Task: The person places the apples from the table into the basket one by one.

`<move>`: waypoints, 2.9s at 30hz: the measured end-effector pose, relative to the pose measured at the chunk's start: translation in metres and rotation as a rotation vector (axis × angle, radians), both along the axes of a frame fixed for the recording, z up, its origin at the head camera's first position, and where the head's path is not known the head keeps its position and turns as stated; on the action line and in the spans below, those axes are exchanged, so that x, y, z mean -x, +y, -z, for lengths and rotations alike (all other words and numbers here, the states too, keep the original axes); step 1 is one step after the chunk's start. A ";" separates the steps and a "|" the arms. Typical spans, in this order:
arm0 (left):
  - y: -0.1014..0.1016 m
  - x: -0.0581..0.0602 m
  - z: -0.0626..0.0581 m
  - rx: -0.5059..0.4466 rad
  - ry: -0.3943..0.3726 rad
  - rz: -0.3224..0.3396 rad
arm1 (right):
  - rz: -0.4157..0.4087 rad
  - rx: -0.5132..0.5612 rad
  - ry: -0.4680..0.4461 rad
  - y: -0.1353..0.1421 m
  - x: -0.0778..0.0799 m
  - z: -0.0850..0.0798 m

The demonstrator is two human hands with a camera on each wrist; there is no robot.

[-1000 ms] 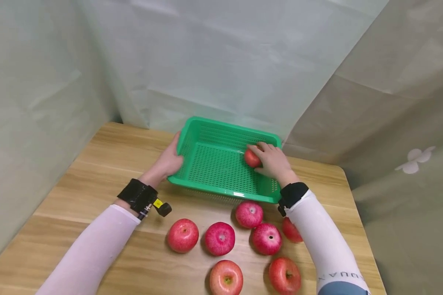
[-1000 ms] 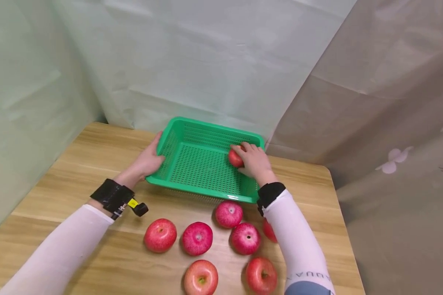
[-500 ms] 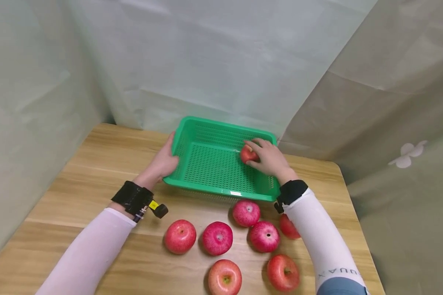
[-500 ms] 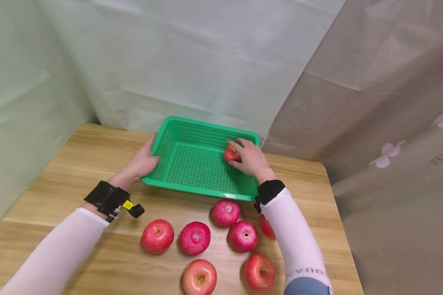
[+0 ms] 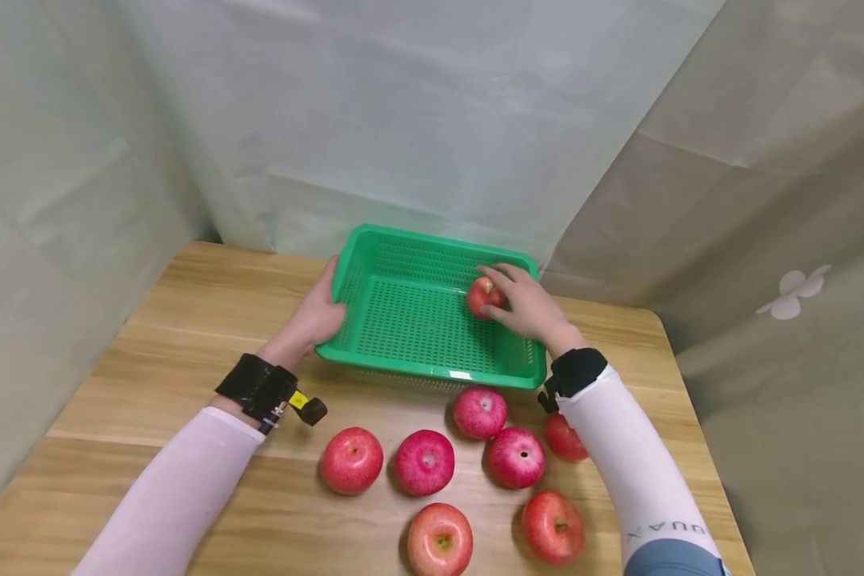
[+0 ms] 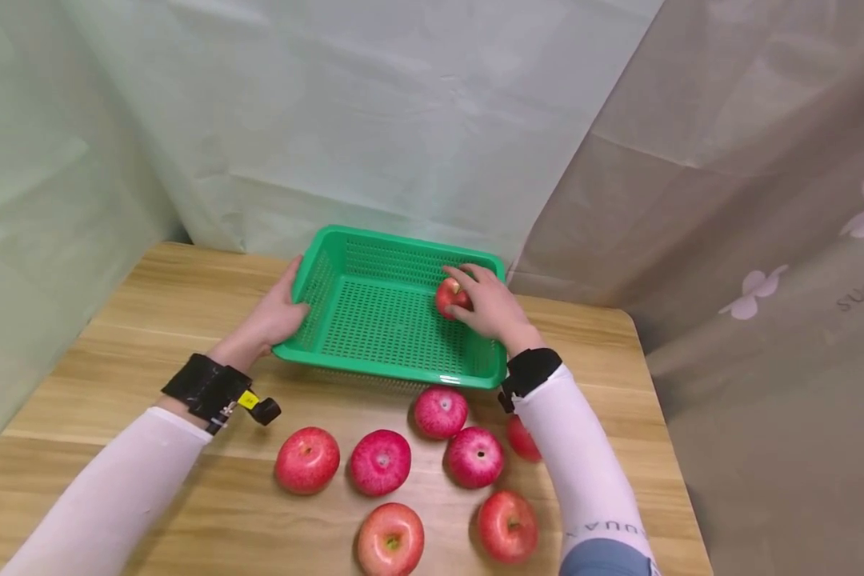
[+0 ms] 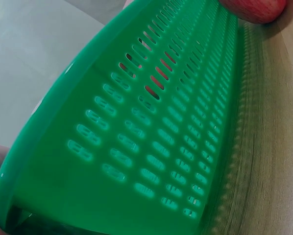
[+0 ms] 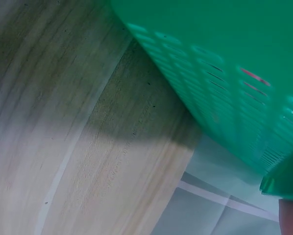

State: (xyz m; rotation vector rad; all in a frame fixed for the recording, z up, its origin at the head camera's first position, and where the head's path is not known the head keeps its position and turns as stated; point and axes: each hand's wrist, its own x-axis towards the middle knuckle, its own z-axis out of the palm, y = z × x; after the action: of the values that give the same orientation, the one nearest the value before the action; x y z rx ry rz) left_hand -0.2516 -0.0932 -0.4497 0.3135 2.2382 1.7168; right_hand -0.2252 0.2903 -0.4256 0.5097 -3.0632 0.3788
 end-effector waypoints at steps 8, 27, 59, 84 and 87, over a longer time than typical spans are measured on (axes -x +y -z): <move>-0.001 0.001 0.002 -0.008 -0.007 -0.009 | 0.014 0.046 -0.020 0.001 -0.008 -0.006; 0.001 0.006 0.003 0.014 -0.037 -0.021 | 0.011 0.037 -0.007 0.005 -0.014 -0.009; 0.001 0.009 0.004 -0.005 -0.009 -0.013 | 0.089 0.135 0.043 0.062 -0.056 -0.019; 0.000 0.011 0.005 0.025 -0.019 0.007 | 0.168 0.156 -0.007 0.079 -0.080 -0.018; -0.006 0.013 0.005 0.043 -0.019 0.013 | 0.178 0.162 -0.006 0.080 -0.085 -0.014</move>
State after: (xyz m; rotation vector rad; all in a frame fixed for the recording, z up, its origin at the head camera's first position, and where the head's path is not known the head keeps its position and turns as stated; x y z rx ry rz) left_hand -0.2642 -0.0991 -0.4542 0.3002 2.2511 1.6550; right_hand -0.1398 0.3705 -0.4112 0.2279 -3.0156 0.6157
